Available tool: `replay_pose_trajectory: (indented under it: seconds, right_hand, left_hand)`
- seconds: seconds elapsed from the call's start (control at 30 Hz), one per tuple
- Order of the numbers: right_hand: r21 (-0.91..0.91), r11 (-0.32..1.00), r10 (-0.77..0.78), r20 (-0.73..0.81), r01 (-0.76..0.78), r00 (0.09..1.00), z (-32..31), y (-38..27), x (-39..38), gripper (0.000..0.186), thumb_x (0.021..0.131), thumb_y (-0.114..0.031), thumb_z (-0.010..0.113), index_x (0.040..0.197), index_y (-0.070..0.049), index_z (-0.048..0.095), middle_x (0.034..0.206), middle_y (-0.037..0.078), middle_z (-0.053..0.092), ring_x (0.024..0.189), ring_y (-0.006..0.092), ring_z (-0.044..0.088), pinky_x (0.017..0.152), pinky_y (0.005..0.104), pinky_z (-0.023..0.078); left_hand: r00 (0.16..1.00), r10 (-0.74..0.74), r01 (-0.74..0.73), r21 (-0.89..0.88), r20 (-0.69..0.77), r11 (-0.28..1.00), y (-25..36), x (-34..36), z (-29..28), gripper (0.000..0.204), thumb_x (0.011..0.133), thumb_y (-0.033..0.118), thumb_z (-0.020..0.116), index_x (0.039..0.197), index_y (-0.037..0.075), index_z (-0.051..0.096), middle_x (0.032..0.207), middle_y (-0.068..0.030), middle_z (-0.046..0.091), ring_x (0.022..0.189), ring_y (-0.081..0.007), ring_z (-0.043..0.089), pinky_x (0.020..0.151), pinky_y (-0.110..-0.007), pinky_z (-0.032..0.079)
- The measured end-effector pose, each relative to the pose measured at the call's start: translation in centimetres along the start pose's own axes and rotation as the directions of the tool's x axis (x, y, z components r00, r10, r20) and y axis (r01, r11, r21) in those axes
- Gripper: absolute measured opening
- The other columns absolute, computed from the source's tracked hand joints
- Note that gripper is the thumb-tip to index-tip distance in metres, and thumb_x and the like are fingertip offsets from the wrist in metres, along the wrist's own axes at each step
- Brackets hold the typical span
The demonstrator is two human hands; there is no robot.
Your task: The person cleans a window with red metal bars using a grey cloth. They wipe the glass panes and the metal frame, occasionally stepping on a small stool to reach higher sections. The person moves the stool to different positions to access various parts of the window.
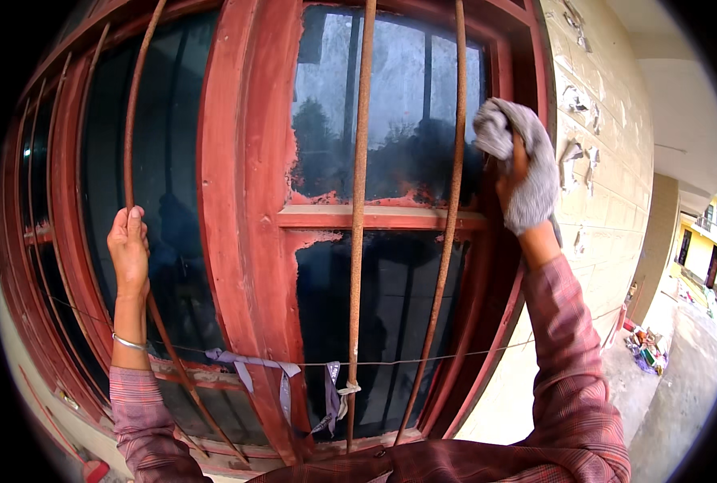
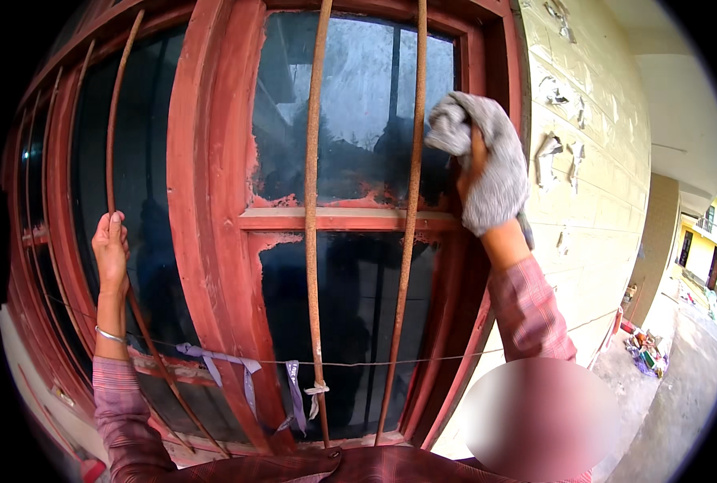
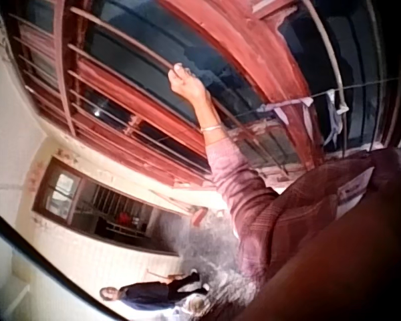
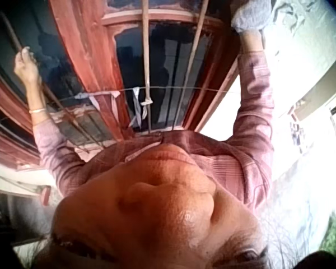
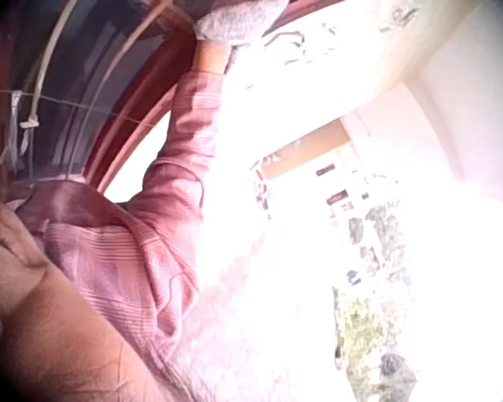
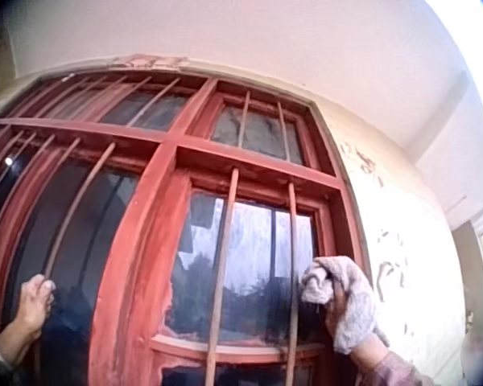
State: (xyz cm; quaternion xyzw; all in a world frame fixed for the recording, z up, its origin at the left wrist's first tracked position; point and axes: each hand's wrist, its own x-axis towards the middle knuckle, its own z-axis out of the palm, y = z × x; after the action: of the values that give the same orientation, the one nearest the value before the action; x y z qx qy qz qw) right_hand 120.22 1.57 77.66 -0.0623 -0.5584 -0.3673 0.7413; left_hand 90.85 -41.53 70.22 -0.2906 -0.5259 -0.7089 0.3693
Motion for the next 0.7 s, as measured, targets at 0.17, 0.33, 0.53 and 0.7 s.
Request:
replay_pose_trajectory:
  seconds: [0.17, 0.33, 0.53, 0.7]
  right_hand:
    - [0.11, 0.994, -0.015, -0.015, 0.016, 1.0, 7.1, 3.3, 8.4, 0.043, 0.069, 0.004, 0.054, 0.112, 0.001, 0.055, 0.111, 0.024, 0.054, 0.106, 0.0388, 0.051, 0.089, 0.0395, 0.044]
    - [-0.017, 0.985, -0.14, 0.493, 0.17, 0.859, 9.1, 3.4, 7.1, 0.044, 0.063, -0.005, 0.067, 0.106, -0.002, 0.057, 0.118, 0.019, 0.049, 0.093, 0.0338, 0.057, 0.079, 0.0428, 0.048]
    - [0.625, 0.77, -0.288, 0.522, -0.13, 0.803, 5.6, -0.6, 3.2, 0.033, 0.073, -0.003, 0.058, 0.106, -0.002, 0.055, 0.1, 0.013, 0.06, 0.095, 0.0291, 0.057, 0.078, 0.0339, 0.048]
    - [0.184, 0.915, -0.396, 0.244, 0.358, 0.885, 10.7, 4.7, 12.4, 0.035, 0.079, -0.007, 0.053, 0.115, -0.008, 0.054, 0.104, 0.016, 0.059, 0.107, 0.0285, 0.054, 0.09, 0.0346, 0.044]
  left_hand:
    - [1.0, 0.016, -0.016, 0.034, -0.01, 0.999, -0.1, 0.0, -0.2, 0.022, 0.093, 0.034, 0.05, 0.088, 0.013, 0.054, 0.062, 0.0092, 0.037, 0.047, 0.0014, 0.029, 0.04, -0.015, 0.021]
    - [1.0, 0.001, -0.001, 0.015, -0.002, 1.0, -0.8, 0.2, -0.1, 0.021, 0.094, 0.034, 0.048, 0.092, 0.014, 0.054, 0.063, 0.0098, 0.035, 0.047, 0.0015, 0.025, 0.041, -0.016, 0.017]
    - [0.999, -0.015, 0.018, 0.066, -0.04, 0.998, -0.7, 0.2, -0.9, 0.021, 0.094, 0.034, 0.048, 0.089, 0.014, 0.054, 0.062, 0.0098, 0.033, 0.047, 0.0014, 0.023, 0.04, -0.016, 0.016]
    - [1.0, -0.018, 0.018, -0.003, 0.012, 1.0, -1.1, 0.3, 0.1, 0.021, 0.094, 0.034, 0.049, 0.088, 0.014, 0.053, 0.061, 0.0098, 0.033, 0.046, 0.0014, 0.023, 0.04, -0.017, 0.016]
